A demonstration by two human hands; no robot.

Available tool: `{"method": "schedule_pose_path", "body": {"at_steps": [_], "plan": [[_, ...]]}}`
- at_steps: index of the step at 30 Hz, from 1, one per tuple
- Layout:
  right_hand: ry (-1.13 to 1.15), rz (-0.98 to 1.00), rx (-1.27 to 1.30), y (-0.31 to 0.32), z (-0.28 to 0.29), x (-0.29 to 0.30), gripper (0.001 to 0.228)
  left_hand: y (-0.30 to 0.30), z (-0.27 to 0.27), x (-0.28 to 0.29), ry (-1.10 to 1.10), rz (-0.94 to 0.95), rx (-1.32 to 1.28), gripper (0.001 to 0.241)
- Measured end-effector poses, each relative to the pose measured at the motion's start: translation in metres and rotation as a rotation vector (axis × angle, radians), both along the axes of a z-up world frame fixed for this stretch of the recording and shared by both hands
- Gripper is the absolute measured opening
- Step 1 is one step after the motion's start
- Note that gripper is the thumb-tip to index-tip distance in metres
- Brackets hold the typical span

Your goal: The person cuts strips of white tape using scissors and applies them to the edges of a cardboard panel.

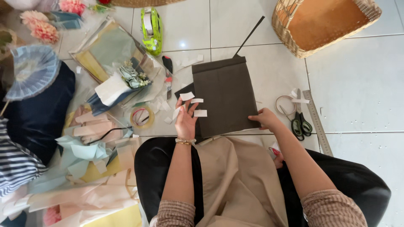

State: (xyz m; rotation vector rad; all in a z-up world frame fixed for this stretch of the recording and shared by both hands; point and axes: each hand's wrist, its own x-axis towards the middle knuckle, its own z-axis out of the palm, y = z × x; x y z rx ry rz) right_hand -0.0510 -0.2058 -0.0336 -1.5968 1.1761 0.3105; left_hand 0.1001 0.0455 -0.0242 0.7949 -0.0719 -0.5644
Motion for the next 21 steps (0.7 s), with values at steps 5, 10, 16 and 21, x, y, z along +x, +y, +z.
{"method": "schedule_pose_path", "body": {"at_steps": [5, 10, 16, 21], "plan": [[-0.025, 0.016, 0.001, -0.002, -0.004, -0.002, 0.075, -0.013, -0.032, 0.009, -0.494, 0.419, 1.133, 0.085], [-0.053, 0.058, 0.008, 0.000, -0.001, -0.004, 0.073, -0.018, -0.047, 0.017, -0.914, 0.320, 2.050, 0.083], [-0.161, 0.059, 0.089, -0.011, -0.027, -0.009, 0.074, -0.026, -0.073, 0.022, -1.188, 0.685, 2.189, 0.071], [-0.318, -0.008, 0.154, -0.015, -0.021, -0.011, 0.064, -0.023, -0.064, 0.021, -0.897, 0.308, 2.080, 0.084]]}}
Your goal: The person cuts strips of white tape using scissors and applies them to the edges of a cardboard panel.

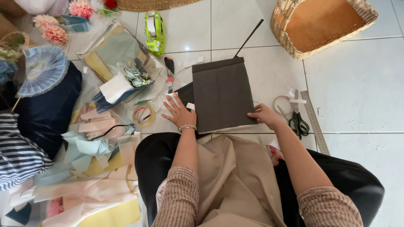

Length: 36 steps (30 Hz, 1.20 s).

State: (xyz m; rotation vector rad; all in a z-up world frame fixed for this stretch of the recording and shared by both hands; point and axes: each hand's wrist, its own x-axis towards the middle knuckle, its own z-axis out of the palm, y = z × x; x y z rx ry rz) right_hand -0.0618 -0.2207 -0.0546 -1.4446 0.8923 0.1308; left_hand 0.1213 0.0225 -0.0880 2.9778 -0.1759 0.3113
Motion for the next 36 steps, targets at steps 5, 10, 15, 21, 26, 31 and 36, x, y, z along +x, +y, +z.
{"method": "schedule_pose_path", "body": {"at_steps": [5, 10, 15, 21, 26, 31, 36], "plan": [[-0.204, -0.149, 0.040, -0.025, -0.009, 0.006, 0.060, 0.002, 0.016, 0.001, 0.012, 0.073, -0.135, 0.084], [-0.369, -0.193, -0.220, -0.051, 0.043, -0.014, 0.060, 0.020, 0.029, 0.012, -0.169, 0.190, -0.582, 0.083], [-0.309, -0.077, -0.741, -0.027, 0.143, -0.044, 0.060, 0.040, 0.082, -0.008, -0.135, 0.050, -0.908, 0.072], [-0.301, 0.408, -1.145, 0.010, 0.186, -0.059, 0.055, 0.063, 0.141, -0.042, -0.204, -0.181, -1.028, 0.066], [-0.153, 0.603, -1.119, 0.034, 0.194, -0.060, 0.055, 0.070, 0.178, -0.056, -0.267, -0.275, -0.985, 0.076], [-0.183, 0.692, -1.216, 0.026, 0.159, -0.056, 0.043, 0.058, 0.203, -0.079, 0.045, -0.446, -0.966, 0.088], [-0.022, 0.654, -1.264, 0.025, 0.148, -0.056, 0.056, 0.041, 0.205, -0.081, 0.335, -0.357, -0.684, 0.085]]}}
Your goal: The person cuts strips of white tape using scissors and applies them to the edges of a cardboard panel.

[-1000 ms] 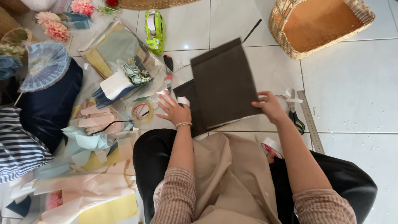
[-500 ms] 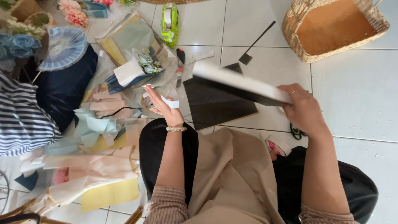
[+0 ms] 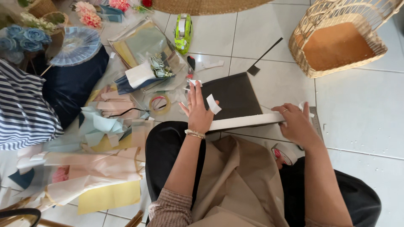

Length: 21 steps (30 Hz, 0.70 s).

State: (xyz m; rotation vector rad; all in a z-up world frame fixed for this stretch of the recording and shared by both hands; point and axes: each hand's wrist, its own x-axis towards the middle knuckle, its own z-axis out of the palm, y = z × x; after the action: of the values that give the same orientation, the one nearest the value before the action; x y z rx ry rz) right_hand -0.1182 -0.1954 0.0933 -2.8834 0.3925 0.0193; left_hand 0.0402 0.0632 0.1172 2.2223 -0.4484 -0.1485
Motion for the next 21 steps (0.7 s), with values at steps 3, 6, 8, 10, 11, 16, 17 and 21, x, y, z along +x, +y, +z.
{"method": "schedule_pose_path", "body": {"at_steps": [3, 6, 8, 10, 11, 16, 17, 21], "plan": [[-0.139, 0.026, 0.155, 0.047, 0.037, 0.009, 0.055, -0.007, 0.006, 0.001, -0.053, -0.025, 0.027, 0.086], [-0.330, 0.139, 0.464, 0.102, 0.060, 0.035, 0.048, -0.012, -0.001, 0.008, -0.025, -0.037, 0.106, 0.085], [-0.323, 0.082, 0.565, 0.121, 0.053, 0.055, 0.050, -0.014, 0.001, 0.011, -0.013, -0.050, 0.125, 0.086], [-0.318, 0.034, 0.669, 0.134, 0.046, 0.075, 0.054, -0.015, 0.000, 0.017, -0.006, -0.056, 0.147, 0.086], [-0.280, -0.053, 0.819, 0.138, 0.042, 0.084, 0.056, -0.016, -0.002, 0.019, 0.000, -0.053, 0.198, 0.085], [-0.280, -0.288, 1.109, 0.141, 0.038, 0.112, 0.047, -0.015, -0.013, 0.031, 0.043, -0.025, 0.194, 0.087], [-0.306, -0.343, 1.095, 0.145, 0.045, 0.113, 0.036, -0.016, -0.018, 0.032, 0.004, 0.013, 0.126, 0.083], [-0.374, -0.435, 1.087, 0.151, 0.051, 0.118, 0.020, -0.017, -0.021, 0.036, -0.104, 0.098, -0.012, 0.083]]}}
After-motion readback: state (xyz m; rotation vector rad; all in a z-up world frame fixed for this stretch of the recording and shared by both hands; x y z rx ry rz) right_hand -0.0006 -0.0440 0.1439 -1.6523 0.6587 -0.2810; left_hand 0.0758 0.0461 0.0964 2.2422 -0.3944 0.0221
